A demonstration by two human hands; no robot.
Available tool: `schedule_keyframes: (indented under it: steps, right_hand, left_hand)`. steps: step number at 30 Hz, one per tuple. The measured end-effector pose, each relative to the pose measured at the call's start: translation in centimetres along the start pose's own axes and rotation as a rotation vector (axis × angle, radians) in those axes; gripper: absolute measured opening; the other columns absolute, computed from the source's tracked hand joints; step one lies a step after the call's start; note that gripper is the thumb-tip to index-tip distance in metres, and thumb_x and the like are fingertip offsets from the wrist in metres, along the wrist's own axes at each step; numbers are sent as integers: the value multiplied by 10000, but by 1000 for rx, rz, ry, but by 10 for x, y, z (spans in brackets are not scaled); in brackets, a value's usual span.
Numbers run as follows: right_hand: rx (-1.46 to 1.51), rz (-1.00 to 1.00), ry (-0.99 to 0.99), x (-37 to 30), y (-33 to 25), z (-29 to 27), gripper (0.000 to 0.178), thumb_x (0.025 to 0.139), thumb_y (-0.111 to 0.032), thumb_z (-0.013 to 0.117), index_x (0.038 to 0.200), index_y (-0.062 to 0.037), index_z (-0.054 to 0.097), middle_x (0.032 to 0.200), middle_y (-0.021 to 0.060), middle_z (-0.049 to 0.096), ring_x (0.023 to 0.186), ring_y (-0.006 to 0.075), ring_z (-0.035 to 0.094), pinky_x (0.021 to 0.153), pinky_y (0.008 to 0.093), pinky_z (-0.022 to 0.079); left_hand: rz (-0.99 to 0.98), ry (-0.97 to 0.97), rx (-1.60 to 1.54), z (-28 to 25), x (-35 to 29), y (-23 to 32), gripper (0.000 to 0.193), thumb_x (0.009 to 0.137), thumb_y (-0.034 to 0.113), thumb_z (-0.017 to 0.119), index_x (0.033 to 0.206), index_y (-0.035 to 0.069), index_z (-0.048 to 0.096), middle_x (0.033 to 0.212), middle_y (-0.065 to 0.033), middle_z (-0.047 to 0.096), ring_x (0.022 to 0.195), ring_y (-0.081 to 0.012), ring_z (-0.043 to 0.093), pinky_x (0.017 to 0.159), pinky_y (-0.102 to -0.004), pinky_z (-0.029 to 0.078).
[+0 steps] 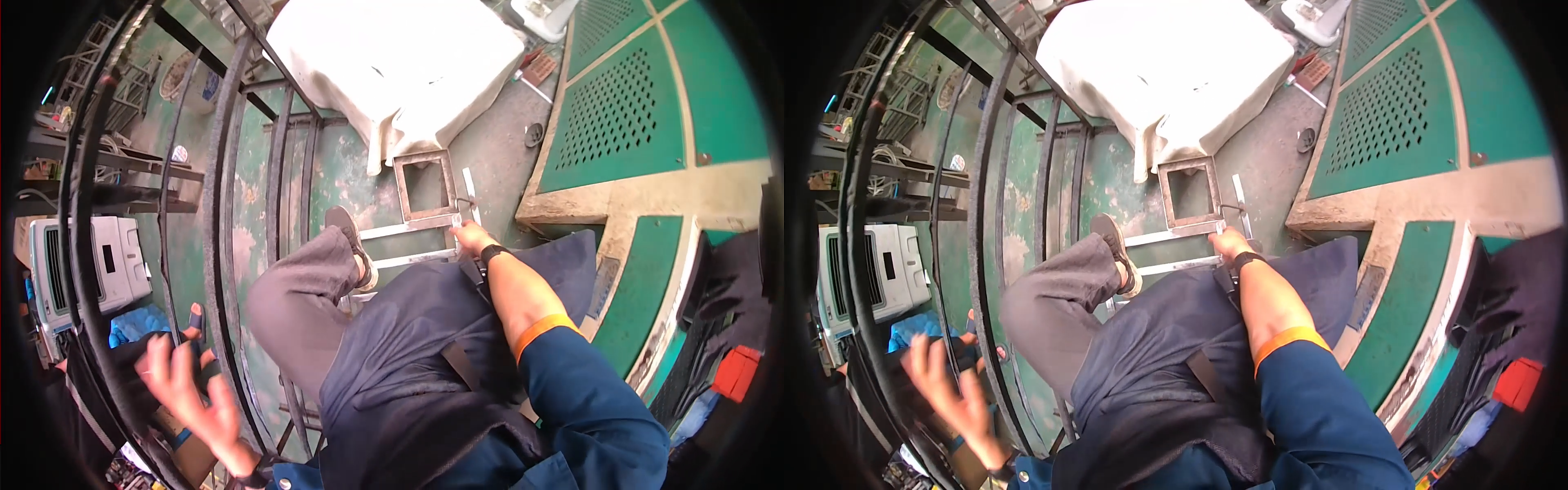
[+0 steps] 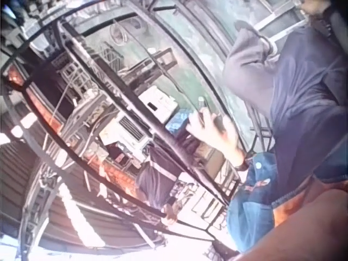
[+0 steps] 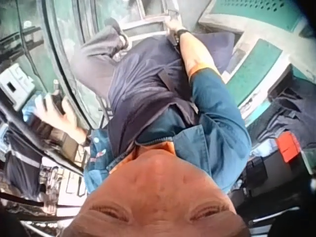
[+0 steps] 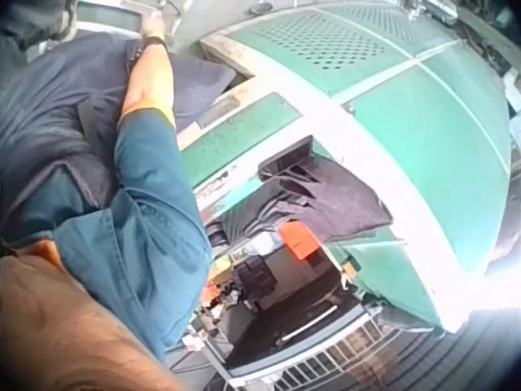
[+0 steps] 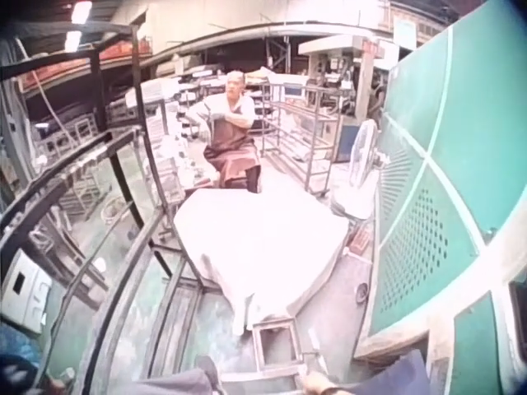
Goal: Placing manufactured shoes onto a storage rack in a factory setting.
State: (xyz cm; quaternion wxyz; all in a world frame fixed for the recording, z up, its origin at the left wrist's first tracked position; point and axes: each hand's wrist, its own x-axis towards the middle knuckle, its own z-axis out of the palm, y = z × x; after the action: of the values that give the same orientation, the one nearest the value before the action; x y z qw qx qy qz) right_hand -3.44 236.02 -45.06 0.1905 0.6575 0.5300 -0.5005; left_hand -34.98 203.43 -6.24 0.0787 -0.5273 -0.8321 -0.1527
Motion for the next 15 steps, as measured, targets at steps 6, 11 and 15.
schedule_keyframes:
  steps: [6,11,15]
  right_hand:
    - [219,77,353,115,9,29,706,896,-386,615,1453,-33,364,1273,155,593,949,295,661,738,485,541]
    - [957,252,33,152,14,-11,396,919,-214,584,1254,-11,530,1020,154,623,886,307,671,653,458,570]
    - [-95,-33,273,148,52,-81,274,871,-113,489,1016,31,672,828,211,670,813,346,701,639,466,563]
  left_hand:
    - [222,-284,-115,118,32,38,342,750,255,627,1044,91,690,1208,-131,625,1232,-382,517,1085,-589,322]
    - [249,-341,-157,131,62,56,275,767,244,617,1005,137,705,1172,-68,655,1170,-323,568,1062,-542,353]
    - [264,-321,-199,130,69,58,268,755,224,617,991,139,711,1156,-63,670,1136,-315,594,1065,-530,357]
